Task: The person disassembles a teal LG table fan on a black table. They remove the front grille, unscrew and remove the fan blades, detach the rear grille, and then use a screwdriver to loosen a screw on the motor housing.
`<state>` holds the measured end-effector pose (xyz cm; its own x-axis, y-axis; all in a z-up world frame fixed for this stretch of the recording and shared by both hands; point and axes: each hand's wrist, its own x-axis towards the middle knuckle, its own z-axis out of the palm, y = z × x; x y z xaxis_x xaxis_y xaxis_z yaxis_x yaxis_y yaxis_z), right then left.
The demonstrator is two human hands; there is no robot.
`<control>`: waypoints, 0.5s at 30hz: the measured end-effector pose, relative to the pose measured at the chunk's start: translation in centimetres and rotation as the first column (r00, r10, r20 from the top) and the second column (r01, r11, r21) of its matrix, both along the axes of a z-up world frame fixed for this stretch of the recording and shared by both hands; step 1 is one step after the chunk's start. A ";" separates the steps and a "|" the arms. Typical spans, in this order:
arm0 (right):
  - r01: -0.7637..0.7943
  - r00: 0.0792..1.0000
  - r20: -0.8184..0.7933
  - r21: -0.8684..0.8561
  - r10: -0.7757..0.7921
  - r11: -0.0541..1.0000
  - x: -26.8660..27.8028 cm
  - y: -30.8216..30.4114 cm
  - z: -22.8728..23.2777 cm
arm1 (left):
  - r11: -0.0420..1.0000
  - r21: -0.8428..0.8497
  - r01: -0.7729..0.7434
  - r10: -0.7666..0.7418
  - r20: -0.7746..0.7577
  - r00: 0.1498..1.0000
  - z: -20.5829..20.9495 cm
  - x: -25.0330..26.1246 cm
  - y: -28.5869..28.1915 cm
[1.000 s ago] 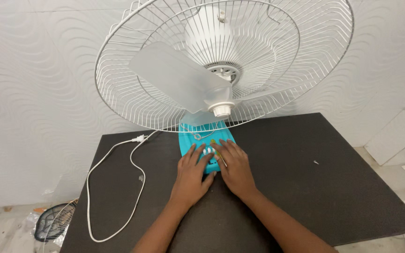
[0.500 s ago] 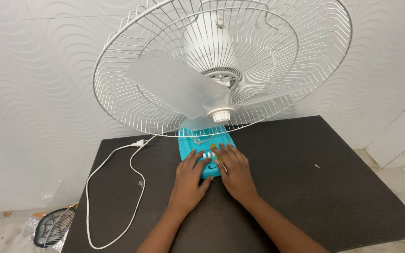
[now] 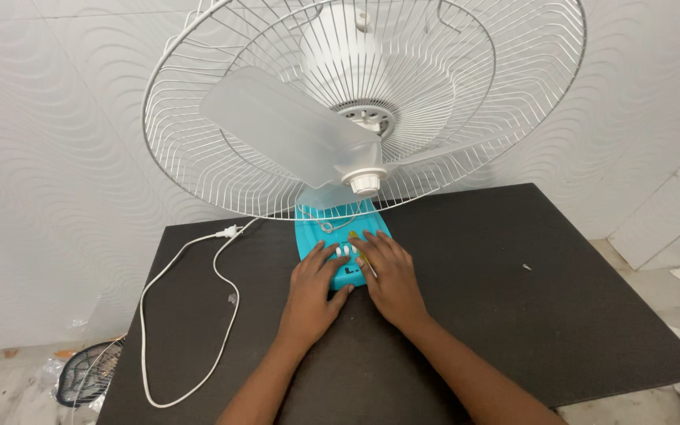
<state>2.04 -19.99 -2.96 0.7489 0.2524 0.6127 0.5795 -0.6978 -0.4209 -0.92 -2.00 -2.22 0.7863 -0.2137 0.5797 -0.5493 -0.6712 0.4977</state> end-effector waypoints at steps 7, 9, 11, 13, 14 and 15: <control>-0.006 1.000 0.001 -0.015 0.006 1.000 0.4 -0.1 0.3 | 0.996 0.020 -0.090 0.091 -0.079 0.993 0.7 -0.2 -0.3; -0.012 0.999 -0.036 -0.006 0.012 1.000 0.7 -0.5 0.6 | 0.989 0.006 -0.147 0.147 -0.058 0.987 1.1 -0.2 -0.3; -0.039 0.998 -0.044 0.078 0.042 0.996 1.2 -1.0 0.9 | 0.980 -0.071 -0.186 0.178 -0.105 0.979 1.3 -0.1 -0.3; -0.058 0.998 -0.013 0.192 0.062 0.980 1.7 -1.3 1.1 | 0.972 -0.109 -0.206 0.189 -0.149 0.971 1.4 0.2 -0.3; -0.068 0.998 0.021 0.265 0.065 0.962 1.9 -1.3 1.2 | 0.972 -0.107 -0.208 0.188 -0.169 0.968 1.4 0.3 -0.4; -0.082 0.996 0.053 0.338 0.068 0.938 2.0 -1.2 1.3 | 0.972 -0.103 -0.212 0.190 -0.191 0.963 1.3 0.2 -0.3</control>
<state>4.09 -21.15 -1.70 0.7093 0.0786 0.7005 0.6455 -0.4717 -0.6007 -0.70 -2.30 -0.90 0.8990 0.0221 0.4375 -0.3042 -0.6872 0.6597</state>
